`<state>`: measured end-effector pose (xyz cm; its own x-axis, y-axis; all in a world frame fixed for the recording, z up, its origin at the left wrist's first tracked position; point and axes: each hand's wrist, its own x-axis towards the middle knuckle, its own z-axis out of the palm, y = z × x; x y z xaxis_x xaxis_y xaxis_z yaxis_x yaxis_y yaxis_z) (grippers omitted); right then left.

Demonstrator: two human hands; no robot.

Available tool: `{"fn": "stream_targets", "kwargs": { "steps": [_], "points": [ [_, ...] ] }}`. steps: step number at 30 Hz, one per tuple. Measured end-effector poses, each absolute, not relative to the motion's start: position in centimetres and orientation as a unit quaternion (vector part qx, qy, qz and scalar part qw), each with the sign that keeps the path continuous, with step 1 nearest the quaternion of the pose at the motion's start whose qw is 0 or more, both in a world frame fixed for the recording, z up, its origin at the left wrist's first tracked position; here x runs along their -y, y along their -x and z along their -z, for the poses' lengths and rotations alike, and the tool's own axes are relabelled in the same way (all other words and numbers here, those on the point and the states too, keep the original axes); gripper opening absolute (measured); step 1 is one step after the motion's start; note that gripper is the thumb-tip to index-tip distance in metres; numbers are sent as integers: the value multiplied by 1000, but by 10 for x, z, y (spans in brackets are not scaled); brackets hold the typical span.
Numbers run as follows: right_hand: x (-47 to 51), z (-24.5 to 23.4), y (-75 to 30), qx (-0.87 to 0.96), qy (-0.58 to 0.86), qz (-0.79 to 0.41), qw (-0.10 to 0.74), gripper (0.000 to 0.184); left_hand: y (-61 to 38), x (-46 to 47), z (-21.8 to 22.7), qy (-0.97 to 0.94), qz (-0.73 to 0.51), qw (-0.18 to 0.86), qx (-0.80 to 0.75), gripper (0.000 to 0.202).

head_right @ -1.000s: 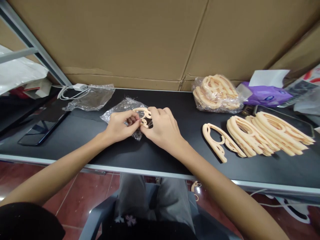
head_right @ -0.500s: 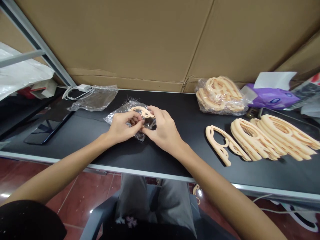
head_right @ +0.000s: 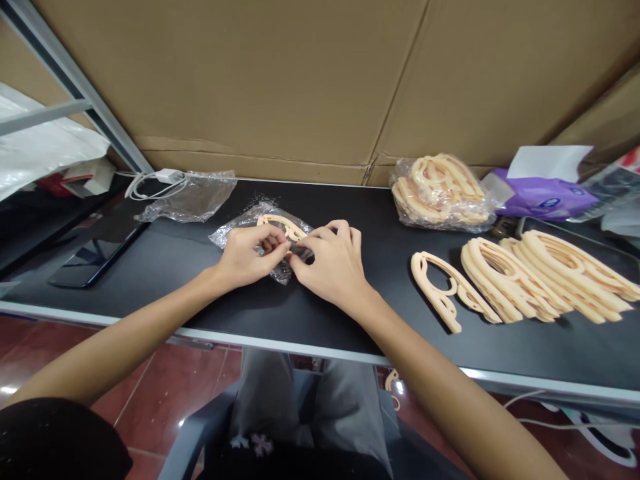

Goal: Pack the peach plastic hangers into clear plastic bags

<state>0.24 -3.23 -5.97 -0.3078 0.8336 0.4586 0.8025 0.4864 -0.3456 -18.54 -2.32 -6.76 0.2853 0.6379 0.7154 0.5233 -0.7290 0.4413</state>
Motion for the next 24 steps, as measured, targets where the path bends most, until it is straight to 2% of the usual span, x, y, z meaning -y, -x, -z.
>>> {"fn": "stream_targets", "kwargs": {
  "steps": [15,19,24],
  "points": [
    [27,63,-8,787,540,49,293,29,181,26,71,-805,-481,44,-343,9],
    [27,66,-7,797,534,21,281,26,180,31,71,-814,-468,53,-341,8],
    [27,68,-4,824,523,-50,211,36,180,32,72,-819,-467,62,-327,7]
  ]
}}
